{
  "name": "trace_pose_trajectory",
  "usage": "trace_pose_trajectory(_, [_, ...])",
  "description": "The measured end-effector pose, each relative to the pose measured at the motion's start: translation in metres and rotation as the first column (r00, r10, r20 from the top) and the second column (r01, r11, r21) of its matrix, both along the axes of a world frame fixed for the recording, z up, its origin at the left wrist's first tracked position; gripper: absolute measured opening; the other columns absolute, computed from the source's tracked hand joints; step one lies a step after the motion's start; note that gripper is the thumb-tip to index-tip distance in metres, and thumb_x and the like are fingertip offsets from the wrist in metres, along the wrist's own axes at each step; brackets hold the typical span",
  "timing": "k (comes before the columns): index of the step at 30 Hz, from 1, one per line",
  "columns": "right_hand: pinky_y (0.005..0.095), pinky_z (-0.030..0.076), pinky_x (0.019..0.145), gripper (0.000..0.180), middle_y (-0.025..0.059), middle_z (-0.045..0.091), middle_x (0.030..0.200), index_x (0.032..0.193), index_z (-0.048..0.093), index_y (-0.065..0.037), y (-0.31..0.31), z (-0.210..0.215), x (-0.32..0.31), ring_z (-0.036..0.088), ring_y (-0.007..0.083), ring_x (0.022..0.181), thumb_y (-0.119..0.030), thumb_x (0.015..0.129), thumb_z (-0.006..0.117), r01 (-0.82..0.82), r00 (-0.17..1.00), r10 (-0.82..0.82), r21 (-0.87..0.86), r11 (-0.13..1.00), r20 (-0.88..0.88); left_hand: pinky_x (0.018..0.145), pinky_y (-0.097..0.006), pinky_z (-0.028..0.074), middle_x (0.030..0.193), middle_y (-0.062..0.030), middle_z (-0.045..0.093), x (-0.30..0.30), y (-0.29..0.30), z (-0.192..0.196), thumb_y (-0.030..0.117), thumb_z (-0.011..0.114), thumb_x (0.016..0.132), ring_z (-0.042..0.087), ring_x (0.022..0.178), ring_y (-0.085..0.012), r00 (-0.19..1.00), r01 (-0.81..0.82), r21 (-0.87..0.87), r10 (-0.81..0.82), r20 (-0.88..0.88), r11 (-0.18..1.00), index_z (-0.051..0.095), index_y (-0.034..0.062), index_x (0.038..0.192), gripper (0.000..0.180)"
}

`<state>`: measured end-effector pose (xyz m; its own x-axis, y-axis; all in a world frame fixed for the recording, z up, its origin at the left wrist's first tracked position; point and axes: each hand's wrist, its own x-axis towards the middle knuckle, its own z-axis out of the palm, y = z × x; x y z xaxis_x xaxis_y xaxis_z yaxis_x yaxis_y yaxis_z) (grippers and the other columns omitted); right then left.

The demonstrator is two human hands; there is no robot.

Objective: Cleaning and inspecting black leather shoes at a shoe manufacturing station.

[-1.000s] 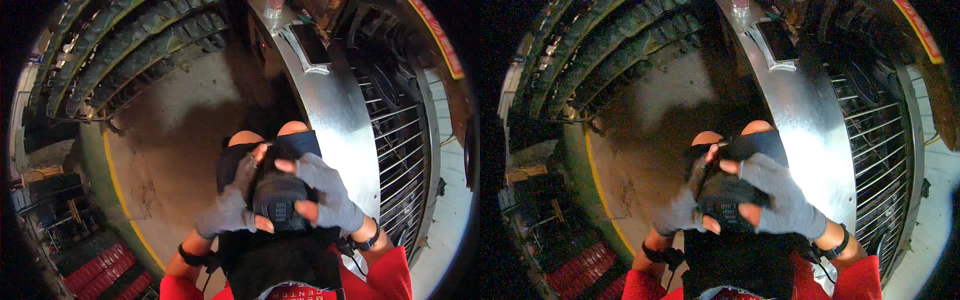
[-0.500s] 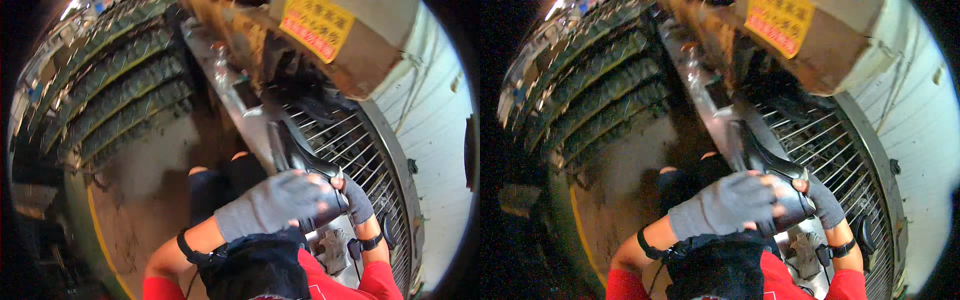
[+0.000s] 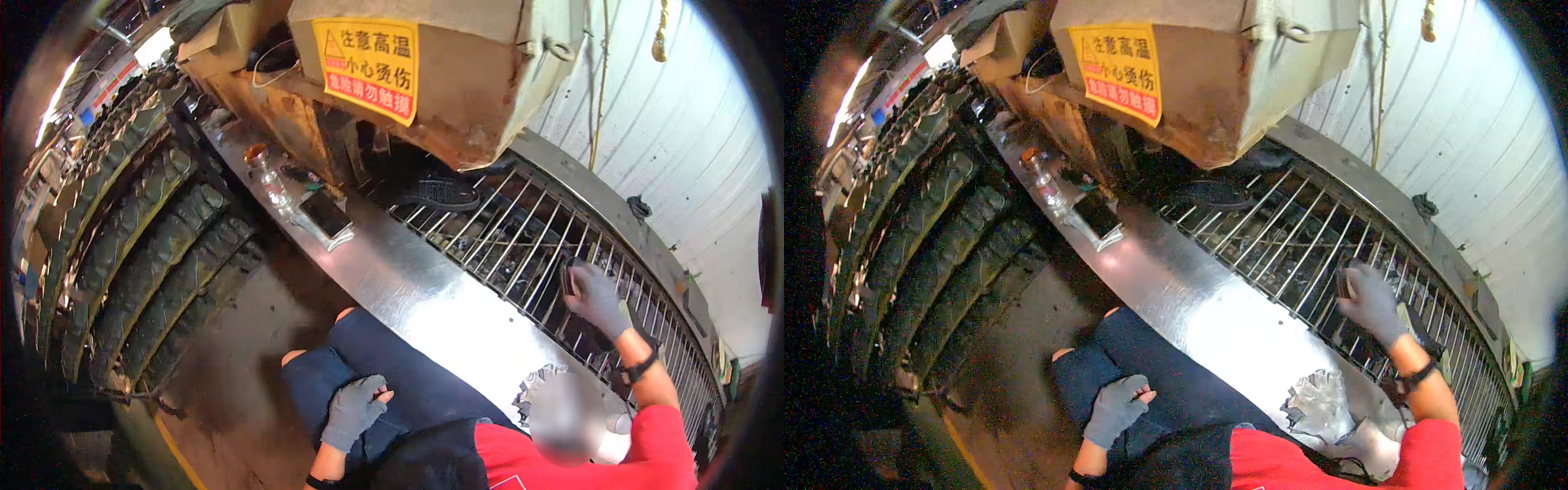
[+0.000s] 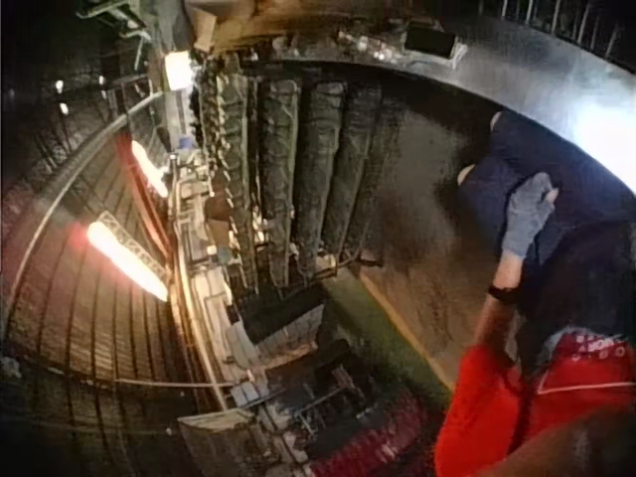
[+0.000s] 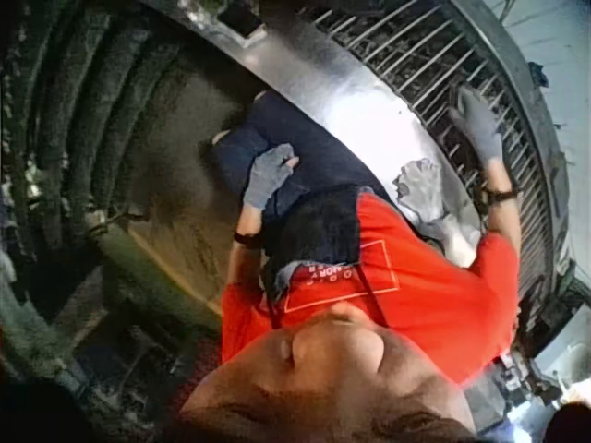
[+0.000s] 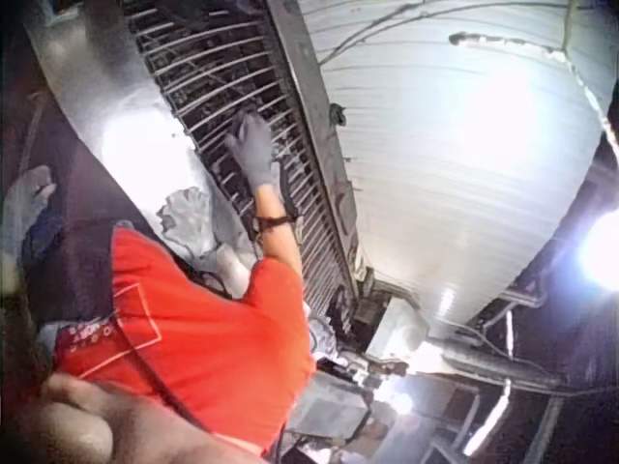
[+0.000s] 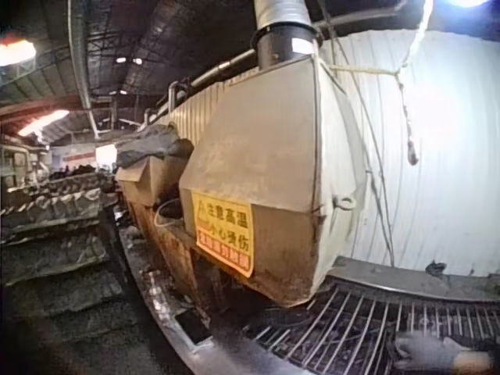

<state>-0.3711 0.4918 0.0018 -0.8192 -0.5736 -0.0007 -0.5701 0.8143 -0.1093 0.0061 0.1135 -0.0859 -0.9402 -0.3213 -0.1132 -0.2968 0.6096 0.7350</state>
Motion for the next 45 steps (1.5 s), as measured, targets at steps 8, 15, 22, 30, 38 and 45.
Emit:
trace_pose_trajectory(8, [0.0516, 0.042, 0.117, 0.049, 0.0273, 0.051, 0.154, 0.120, 0.074, -0.008, -0.262, -0.104, -0.084, 0.047, 0.0433, 0.144, -0.042, 0.086, 0.077, -0.434, 0.901, 0.413, -0.289, 0.854, -0.133, 0.074, -0.043, 0.056, 0.090, -0.0144, 0.072, 0.002, 0.004, -0.008, 0.030, 0.078, 0.095, 0.073, 0.086, -0.0344, 0.997, -0.082, 0.026, 0.081, 0.008, 0.996, 0.066, 0.0044, 0.100, 0.028])
trace_pose_trajectory(15, [0.0489, 0.045, 0.101, 0.037, 0.0174, 0.062, 0.120, 0.100, 0.067, -0.009, -0.256, -0.125, -0.087, 0.054, 0.0387, 0.118, -0.027, 0.073, 0.084, -0.406, 0.879, 0.361, -0.093, 0.909, -0.311, 0.078, -0.045, 0.057, 0.096, -0.0149, 0.075, 0.011, 0.004, -0.009, 0.035, 0.072, 0.100, 0.073, 0.091, -0.0371, 0.995, -0.094, -0.029, 0.093, -0.026, 0.995, 0.067, 0.0046, 0.101, 0.031])
trace_pose_trajectory(22, [0.0545, 0.057, 0.079, 0.042, 0.0158, 0.065, 0.099, 0.119, 0.067, -0.020, -0.177, -0.034, 0.033, 0.071, 0.0407, 0.092, -0.036, 0.082, 0.077, -0.645, 0.740, 0.635, -0.032, 0.763, 0.224, 0.081, -0.043, 0.059, 0.102, -0.0159, 0.074, 0.007, -0.003, -0.023, 0.028, 0.076, 0.097, 0.073, 0.097, -0.0343, 0.990, -0.036, 0.007, 0.036, -0.136, 0.999, 0.069, 0.0057, 0.106, 0.025])
trace_pose_trajectory(30, [0.0294, 0.059, 0.077, 0.063, 0.0066, 0.065, 0.108, 0.150, 0.057, -0.004, -0.232, 0.141, 0.114, 0.065, 0.0142, 0.097, -0.046, 0.103, 0.068, 0.136, -0.013, 0.722, -0.714, 0.686, 0.691, 0.112, -0.041, 0.051, 0.145, -0.0160, 0.061, -0.033, 0.034, 0.069, 0.023, 0.089, 0.086, 0.065, 0.129, -0.0286, 0.905, -0.075, 0.142, 0.127, -0.406, 0.987, 0.048, -0.0002, 0.154, 0.082])
trace_pose_trajectory(38, [0.0307, 0.059, 0.083, 0.072, 0.0090, 0.070, 0.116, 0.157, 0.047, -0.003, -0.276, 0.025, 0.042, 0.070, 0.0164, 0.104, -0.039, 0.100, 0.072, -0.146, 0.255, 0.728, -0.719, 0.679, 0.636, 0.107, -0.043, 0.056, 0.134, -0.0164, 0.070, 0.004, 0.022, 0.018, 0.045, 0.076, 0.092, 0.069, 0.123, -0.0283, 0.861, -0.053, 0.947, 0.495, -0.117, 0.316, 0.057, -0.0064, 0.143, 0.075])
trace_pose_trajectory(45, [0.0476, 0.043, 0.117, 0.096, 0.0247, 0.056, 0.147, 0.160, 0.043, -0.003, -0.325, -0.067, -0.117, 0.052, 0.0434, 0.138, -0.042, 0.083, 0.084, -0.646, 0.763, 0.584, -0.277, 0.712, -0.278, 0.091, -0.040, 0.062, 0.122, -0.0121, 0.074, 0.009, 0.025, -0.032, 0.035, 0.066, 0.104, 0.075, 0.102, -0.0249, 0.709, -0.486, 0.865, 0.635, 0.307, 0.126, 0.063, 0.0016, 0.137, 0.047])
